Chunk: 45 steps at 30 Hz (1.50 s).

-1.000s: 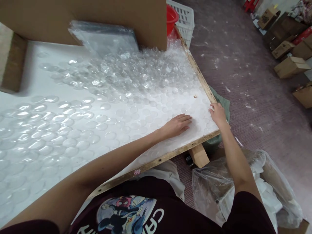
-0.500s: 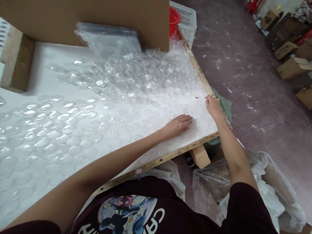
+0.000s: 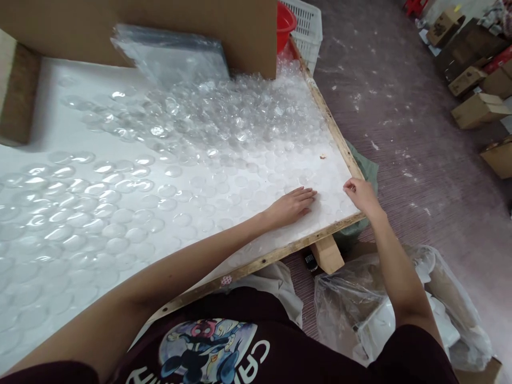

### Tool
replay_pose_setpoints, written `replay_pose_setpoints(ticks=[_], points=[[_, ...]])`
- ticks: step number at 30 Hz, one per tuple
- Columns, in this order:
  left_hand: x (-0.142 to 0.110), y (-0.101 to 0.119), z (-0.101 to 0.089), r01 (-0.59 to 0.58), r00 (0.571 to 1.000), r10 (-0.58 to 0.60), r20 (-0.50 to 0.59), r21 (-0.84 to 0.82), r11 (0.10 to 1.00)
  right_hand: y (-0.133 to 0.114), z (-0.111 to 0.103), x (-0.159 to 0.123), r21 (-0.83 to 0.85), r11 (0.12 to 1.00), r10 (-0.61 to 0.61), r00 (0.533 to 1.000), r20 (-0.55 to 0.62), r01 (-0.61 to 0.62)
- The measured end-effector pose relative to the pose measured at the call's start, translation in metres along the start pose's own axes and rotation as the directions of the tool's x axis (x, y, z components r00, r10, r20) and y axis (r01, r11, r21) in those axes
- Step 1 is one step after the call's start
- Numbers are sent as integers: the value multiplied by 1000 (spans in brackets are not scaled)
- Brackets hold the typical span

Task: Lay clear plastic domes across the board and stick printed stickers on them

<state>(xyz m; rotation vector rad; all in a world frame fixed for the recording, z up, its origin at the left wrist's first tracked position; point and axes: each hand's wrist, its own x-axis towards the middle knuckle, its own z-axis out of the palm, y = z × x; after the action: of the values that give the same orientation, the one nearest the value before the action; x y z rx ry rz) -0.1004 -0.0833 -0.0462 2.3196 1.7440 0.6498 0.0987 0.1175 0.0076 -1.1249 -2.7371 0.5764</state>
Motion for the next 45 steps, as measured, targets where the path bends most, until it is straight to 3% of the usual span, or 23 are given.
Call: replay_pose_setpoints(ticks=[5, 16, 23, 37, 45], points=[[1, 2, 0, -6, 1000, 6, 10, -1, 1000, -9, 5, -35, 75, 994, 78, 992, 101, -86], [-2, 0, -2, -5, 1000, 5, -10, 38, 999, -10, 15, -46, -17, 1000, 2, 1000, 20, -1], [1, 7, 0, -36, 999, 35, 7, 49, 998, -7, 16, -46, 44, 999, 4, 997, 80, -8], [-4, 10, -2, -33, 999, 33, -9, 12, 999, -4, 22, -43, 12, 1000, -12, 998, -58, 13], [-7, 13, -4, -31, 999, 31, -33, -10, 999, -1, 24, -40, -13, 1000, -10, 999, -40, 10]])
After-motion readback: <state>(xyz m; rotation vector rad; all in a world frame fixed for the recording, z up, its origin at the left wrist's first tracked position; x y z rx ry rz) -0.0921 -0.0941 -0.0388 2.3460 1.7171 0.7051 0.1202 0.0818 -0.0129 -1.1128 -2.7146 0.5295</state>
